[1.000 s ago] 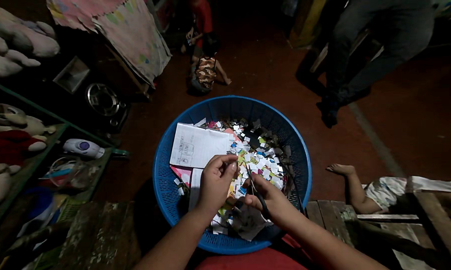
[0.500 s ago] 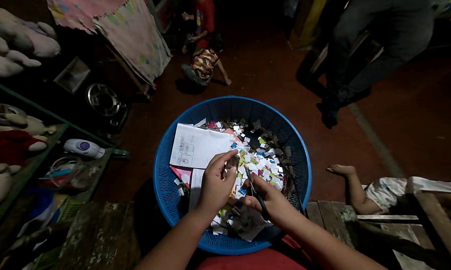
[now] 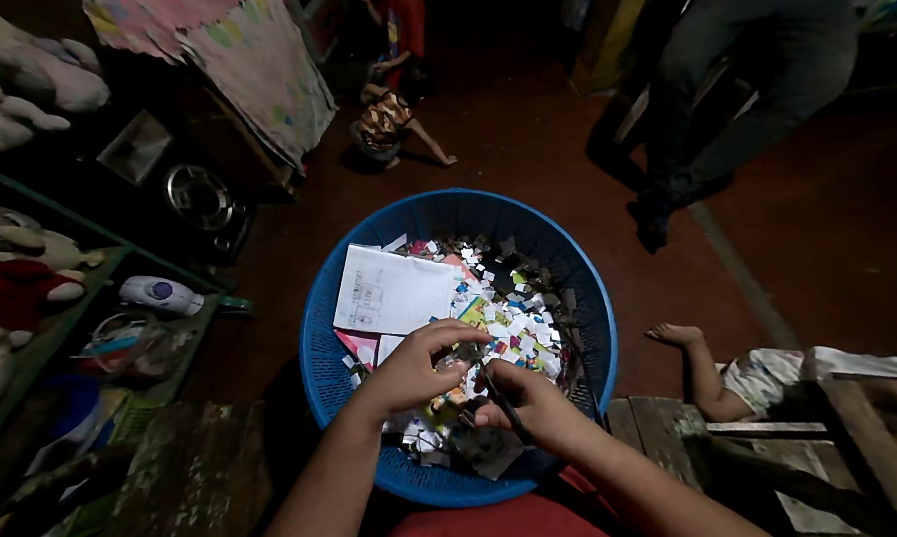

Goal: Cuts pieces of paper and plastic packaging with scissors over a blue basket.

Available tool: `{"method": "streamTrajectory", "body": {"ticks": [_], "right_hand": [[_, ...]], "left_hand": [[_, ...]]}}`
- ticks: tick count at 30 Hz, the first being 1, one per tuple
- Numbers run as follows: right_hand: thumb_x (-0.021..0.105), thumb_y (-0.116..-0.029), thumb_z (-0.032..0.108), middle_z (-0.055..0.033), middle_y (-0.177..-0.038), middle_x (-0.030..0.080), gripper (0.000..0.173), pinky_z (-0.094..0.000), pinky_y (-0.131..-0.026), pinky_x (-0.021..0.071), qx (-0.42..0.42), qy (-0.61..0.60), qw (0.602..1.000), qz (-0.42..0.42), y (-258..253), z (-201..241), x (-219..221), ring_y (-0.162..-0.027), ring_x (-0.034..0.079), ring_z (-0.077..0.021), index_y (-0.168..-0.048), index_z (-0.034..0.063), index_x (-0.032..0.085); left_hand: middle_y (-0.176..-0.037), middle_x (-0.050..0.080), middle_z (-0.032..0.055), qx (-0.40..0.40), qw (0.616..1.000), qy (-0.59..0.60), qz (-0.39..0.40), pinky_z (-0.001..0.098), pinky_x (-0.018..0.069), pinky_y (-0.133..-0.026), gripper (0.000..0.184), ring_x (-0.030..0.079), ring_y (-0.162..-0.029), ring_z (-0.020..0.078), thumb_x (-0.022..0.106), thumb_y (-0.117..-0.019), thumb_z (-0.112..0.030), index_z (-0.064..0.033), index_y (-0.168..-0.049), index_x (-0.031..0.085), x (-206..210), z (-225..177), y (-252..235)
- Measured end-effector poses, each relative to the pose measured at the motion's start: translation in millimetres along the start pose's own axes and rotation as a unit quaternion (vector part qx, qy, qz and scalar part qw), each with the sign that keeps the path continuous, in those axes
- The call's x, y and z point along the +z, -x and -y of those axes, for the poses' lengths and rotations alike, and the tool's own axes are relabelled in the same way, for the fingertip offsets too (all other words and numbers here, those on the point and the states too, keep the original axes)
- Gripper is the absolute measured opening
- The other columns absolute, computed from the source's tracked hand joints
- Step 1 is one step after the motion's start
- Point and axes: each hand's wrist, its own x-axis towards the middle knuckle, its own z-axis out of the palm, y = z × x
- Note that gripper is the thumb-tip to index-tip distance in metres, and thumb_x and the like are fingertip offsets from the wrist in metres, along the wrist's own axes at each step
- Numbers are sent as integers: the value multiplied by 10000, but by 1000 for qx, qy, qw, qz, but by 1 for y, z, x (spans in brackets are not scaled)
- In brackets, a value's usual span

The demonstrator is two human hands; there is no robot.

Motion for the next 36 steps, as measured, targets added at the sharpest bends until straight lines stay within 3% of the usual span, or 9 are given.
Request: {"method": "streamTrajectory", "body": {"ticks": [19, 27, 36], "right_hand": [[852, -785, 452, 96, -656, 580, 433, -161, -524, 440, 13, 24, 1000, -7, 1, 3, -1, -539, 508, 24, -1004, 118, 684], [834, -777, 524, 109, -649, 550, 495, -161, -523, 418, 19, 20, 1000, 2, 1, 2, -1, -540, 482, 29, -1036, 130, 684], [847, -778, 483, 98, -649, 559, 462, -166, -516, 432, 14, 21, 1000, -7, 1, 2, -1, -534, 496, 24, -1009, 122, 676]], "left_hand": [[-1268, 619, 37, 1, 998, 30, 55, 211, 553, -842, 397, 624, -1029, 41, 655, -873, -63, -31, -1269, 673, -13, 3, 3], [-1286, 606, 53, -7, 997, 34, 69, 208, 545, -873, 424, 614, -1066, 42, 662, -870, -48, -15, -1293, 656, -12, 1, 3], [-1309, 596, 73, -11, 998, 26, 62, 221, 558, -852, 458, 622, -1068, 58, 675, -854, -56, -14, -1309, 642, -10, 0, 3]]}}
